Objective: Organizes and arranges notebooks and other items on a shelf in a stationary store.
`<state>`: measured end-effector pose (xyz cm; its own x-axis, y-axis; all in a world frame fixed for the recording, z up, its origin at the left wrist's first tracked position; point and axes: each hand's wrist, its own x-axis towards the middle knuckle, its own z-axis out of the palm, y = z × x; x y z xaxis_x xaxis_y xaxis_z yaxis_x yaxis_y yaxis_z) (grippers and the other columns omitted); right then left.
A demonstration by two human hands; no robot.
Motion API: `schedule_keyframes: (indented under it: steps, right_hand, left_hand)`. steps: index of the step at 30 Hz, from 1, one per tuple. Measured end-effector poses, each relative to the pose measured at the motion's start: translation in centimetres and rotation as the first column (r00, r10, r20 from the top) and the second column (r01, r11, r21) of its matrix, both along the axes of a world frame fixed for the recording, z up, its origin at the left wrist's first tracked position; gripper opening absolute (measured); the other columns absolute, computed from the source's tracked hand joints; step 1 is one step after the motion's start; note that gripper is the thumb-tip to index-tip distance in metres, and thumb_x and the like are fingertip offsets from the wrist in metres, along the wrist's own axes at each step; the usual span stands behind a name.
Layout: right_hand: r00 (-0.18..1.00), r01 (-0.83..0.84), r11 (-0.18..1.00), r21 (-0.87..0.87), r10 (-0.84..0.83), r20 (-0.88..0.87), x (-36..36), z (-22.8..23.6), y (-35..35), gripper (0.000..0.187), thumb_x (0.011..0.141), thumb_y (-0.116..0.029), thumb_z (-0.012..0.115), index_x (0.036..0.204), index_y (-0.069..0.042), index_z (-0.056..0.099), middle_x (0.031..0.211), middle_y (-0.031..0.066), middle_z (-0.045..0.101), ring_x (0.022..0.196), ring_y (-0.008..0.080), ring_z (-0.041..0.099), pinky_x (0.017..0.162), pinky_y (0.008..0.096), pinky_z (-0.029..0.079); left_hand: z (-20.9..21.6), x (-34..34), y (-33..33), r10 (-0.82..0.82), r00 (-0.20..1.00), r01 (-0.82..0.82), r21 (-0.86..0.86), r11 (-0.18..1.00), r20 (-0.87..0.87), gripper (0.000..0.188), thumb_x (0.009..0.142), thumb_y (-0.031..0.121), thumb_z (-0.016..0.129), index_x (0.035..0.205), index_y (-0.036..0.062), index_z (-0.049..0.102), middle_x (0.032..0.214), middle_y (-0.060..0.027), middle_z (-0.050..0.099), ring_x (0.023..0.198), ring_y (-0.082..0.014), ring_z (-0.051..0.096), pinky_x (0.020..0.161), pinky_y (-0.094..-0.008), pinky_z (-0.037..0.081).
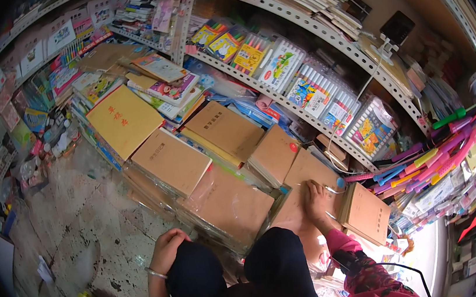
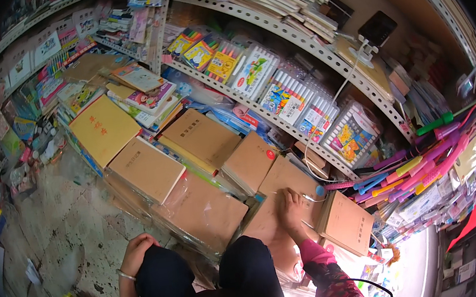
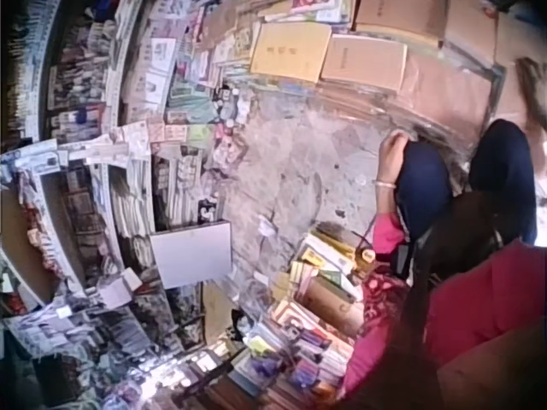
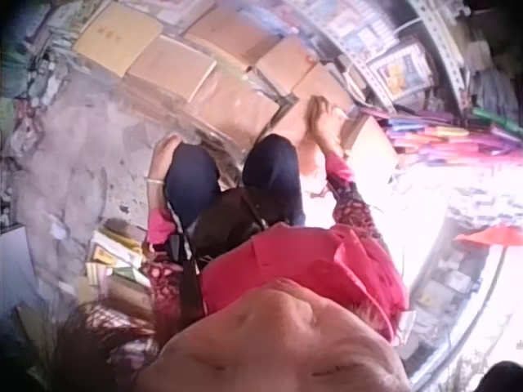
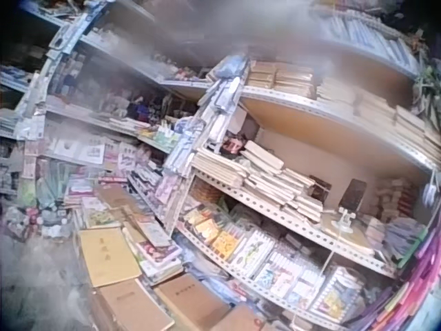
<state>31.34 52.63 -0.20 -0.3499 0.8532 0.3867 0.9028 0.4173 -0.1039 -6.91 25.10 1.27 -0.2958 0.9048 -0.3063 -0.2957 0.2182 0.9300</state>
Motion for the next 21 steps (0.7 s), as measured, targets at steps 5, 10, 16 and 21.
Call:
schedule_keyframes:
  steps: [5, 10, 16, 21]
  right_hand:
    - [1.0, -0.002, 0.999, 0.036, 0.001, 0.027, -0.17, -0.05, -0.02, 0.027, 0.09, -0.018, 0.049, 0.113, -0.007, 0.056, 0.118, 0.0128, 0.053, 0.112, 0.0339, 0.046, 0.097, 0.0429, 0.036]
    - [0.999, -0.014, 0.998, 0.061, 0.011, 0.051, -0.37, 0.14, -0.07, 0.026, 0.09, -0.018, 0.049, 0.113, -0.008, 0.056, 0.117, 0.0122, 0.054, 0.111, 0.0335, 0.048, 0.095, 0.0425, 0.037]
    - [0.995, 0.001, 0.999, 0.045, -0.006, 0.103, -0.69, 0.63, -0.45, 0.027, 0.088, -0.014, 0.051, 0.113, -0.008, 0.056, 0.117, 0.0121, 0.054, 0.111, 0.0322, 0.047, 0.096, 0.0415, 0.036]
    - [0.993, 0.054, 0.998, 0.015, -0.056, 0.108, -0.84, 0.76, -0.53, 0.028, 0.09, -0.022, 0.048, 0.115, -0.013, 0.056, 0.119, 0.0064, 0.055, 0.113, 0.0261, 0.048, 0.101, 0.0431, 0.027]
  left_hand:
    - [0.24, 0.07, 0.3, -0.02, 0.999, 0.019, 0.019, 1.0, 0.031, 0.018, 0.088, 0.013, 0.049, 0.077, 0.0029, 0.059, 0.075, -0.0006, 0.06, 0.074, -0.0087, 0.055, 0.071, -0.0228, 0.043]
    - [0.05, 0.07, 0.52, -0.039, 0.999, 0.04, 0.023, 0.999, -0.032, 0.017, 0.088, 0.013, 0.05, 0.078, 0.0032, 0.059, 0.075, 0.0, 0.06, 0.073, -0.0081, 0.055, 0.07, -0.022, 0.043]
    - [-0.39, 0.08, 0.59, -0.046, 0.997, 0.047, 0.014, 0.999, -0.068, 0.018, 0.088, 0.015, 0.051, 0.078, 0.0029, 0.06, 0.073, 0.0001, 0.06, 0.072, -0.0075, 0.054, 0.068, -0.0214, 0.042]
    - [-0.57, 0.04, 0.78, -0.072, 0.996, 0.073, 0.007, 0.997, -0.06, 0.019, 0.089, 0.015, 0.049, 0.077, 0.0034, 0.058, 0.076, 0.0003, 0.059, 0.075, -0.0083, 0.054, 0.073, -0.0225, 0.042]
